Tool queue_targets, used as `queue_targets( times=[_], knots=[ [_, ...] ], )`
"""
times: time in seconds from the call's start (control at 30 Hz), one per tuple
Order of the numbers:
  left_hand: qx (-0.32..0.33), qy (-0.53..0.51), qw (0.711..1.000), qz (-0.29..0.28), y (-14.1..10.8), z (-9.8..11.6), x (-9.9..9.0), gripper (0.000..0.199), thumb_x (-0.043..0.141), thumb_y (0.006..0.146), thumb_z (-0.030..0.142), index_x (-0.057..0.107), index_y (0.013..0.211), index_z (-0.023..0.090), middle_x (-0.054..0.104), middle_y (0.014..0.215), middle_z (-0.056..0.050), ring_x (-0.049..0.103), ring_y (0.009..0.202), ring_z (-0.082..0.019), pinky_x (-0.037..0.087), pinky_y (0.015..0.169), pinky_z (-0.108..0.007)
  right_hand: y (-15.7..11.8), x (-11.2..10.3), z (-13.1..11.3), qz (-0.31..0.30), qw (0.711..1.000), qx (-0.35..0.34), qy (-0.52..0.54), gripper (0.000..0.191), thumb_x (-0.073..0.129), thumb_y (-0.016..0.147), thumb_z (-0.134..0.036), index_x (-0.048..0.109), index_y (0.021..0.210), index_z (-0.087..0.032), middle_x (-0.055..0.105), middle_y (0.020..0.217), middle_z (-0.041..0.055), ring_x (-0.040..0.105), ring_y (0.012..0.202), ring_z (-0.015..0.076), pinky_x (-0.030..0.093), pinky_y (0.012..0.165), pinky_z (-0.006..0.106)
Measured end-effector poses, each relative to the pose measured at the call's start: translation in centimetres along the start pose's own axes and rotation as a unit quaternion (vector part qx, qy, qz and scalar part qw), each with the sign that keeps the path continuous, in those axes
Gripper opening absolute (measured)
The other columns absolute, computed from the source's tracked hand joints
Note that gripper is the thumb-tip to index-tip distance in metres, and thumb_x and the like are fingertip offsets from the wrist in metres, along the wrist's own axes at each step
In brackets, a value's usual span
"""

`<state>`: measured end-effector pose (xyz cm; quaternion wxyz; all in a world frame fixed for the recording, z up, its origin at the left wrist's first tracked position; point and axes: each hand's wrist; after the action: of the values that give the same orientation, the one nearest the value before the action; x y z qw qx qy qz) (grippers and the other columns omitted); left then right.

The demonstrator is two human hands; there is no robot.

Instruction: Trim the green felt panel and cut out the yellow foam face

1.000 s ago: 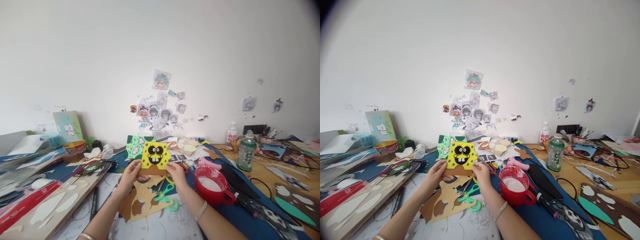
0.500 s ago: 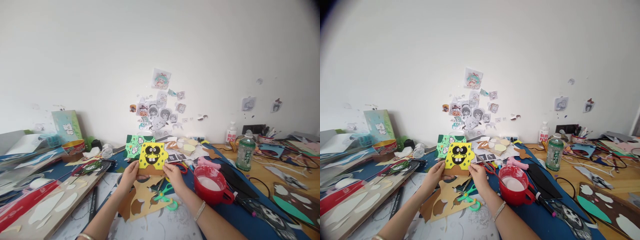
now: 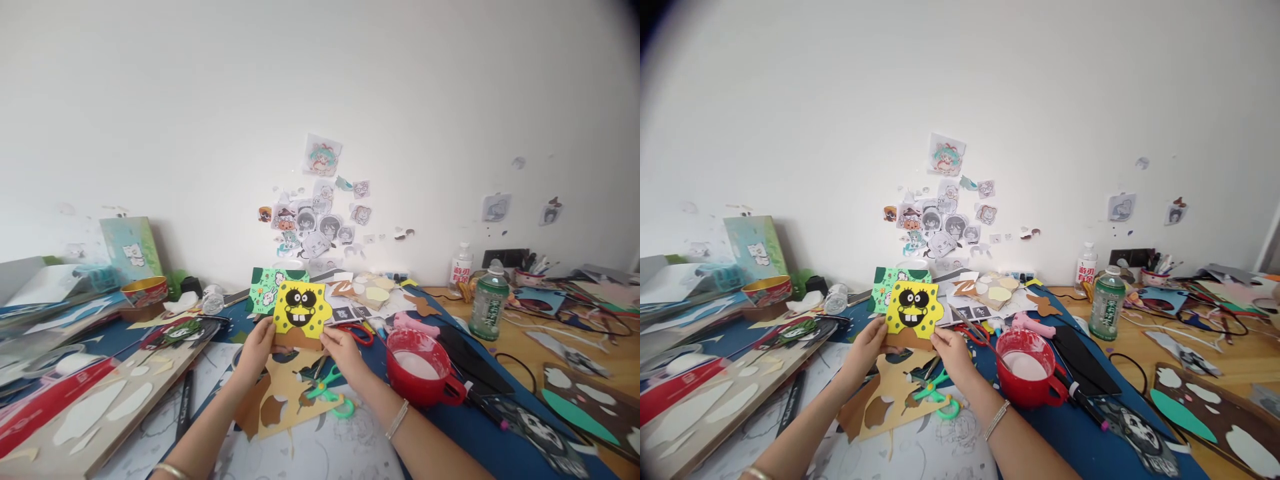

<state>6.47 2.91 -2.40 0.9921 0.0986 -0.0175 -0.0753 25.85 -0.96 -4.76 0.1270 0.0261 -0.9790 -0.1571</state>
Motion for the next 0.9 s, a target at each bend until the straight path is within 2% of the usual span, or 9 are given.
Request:
queue_targets(
  times=[0.17,0.4,0.5,0.7,0.9],
  knots=[
    [0.008,-0.034,0.999,-0.021,-0.4,0.6,0.4,0.024,0.054,0.081,0.036,0.047,0.099,0.022,0.066,0.091,-0.002,0.067,0.058,-0.015,0.057,0.056,-0.029,-0.4,0.3,-1.0,-0.017,0.995,0.048,0.088,0.043,0.062,0.073,-0.045,0.064,0.108,-0.019,0.07,0.089,0.0055,0.065,0.065,0.0137,0.05,0.06,0.024],
    [0.019,-0.061,0.997,-0.034,-0.8,1.1,0.7,0.036,0.058,0.076,0.043,0.047,0.101,0.021,0.065,0.088,-0.001,0.067,0.06,-0.015,0.058,0.058,-0.031,-1.0,0.7,-1.9,-0.036,0.988,0.071,0.131,0.043,0.07,0.065,-0.044,0.066,0.098,-0.017,0.068,0.091,0.0063,0.065,0.064,0.0127,0.049,0.054,0.02],
    [0.019,-0.057,0.998,-0.033,-0.7,1.0,0.6,0.036,0.058,0.076,0.043,0.046,0.101,0.021,0.066,0.085,-0.001,0.068,0.059,-0.016,0.058,0.057,-0.03,-1.0,0.8,-1.8,-0.023,0.99,0.068,0.117,0.042,0.069,0.066,-0.045,0.066,0.097,-0.016,0.068,0.086,0.0061,0.065,0.062,0.0128,0.048,0.054,0.02],
    [0.011,-0.027,0.999,-0.035,-0.6,0.9,0.5,0.034,0.056,0.078,0.042,0.044,0.103,0.021,0.067,0.076,0.0,0.069,0.059,-0.017,0.057,0.055,-0.029,-0.1,0.3,-0.5,0.039,0.998,0.027,0.045,0.045,0.068,0.064,-0.049,0.067,0.094,-0.016,0.068,0.07,0.0024,0.06,0.049,0.0123,0.049,0.053,0.026],
    [0.012,0.012,0.999,-0.041,-0.9,1.5,0.6,0.037,0.059,0.074,0.042,0.049,0.102,0.02,0.067,0.066,0.002,0.069,0.059,-0.02,0.056,0.055,-0.029,0.9,-0.5,0.7,0.083,0.995,-0.027,-0.041,0.038,0.064,0.066,-0.049,0.063,0.085,-0.016,0.064,0.065,-0.0003,0.054,0.04,0.0106,0.043,0.045,0.025]
  ],
)
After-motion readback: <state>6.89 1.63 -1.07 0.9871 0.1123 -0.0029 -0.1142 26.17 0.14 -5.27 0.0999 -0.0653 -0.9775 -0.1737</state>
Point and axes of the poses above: each hand's wrist, its own y-axis towards the middle knuckle, its own x-axis out of the palm, z = x × y
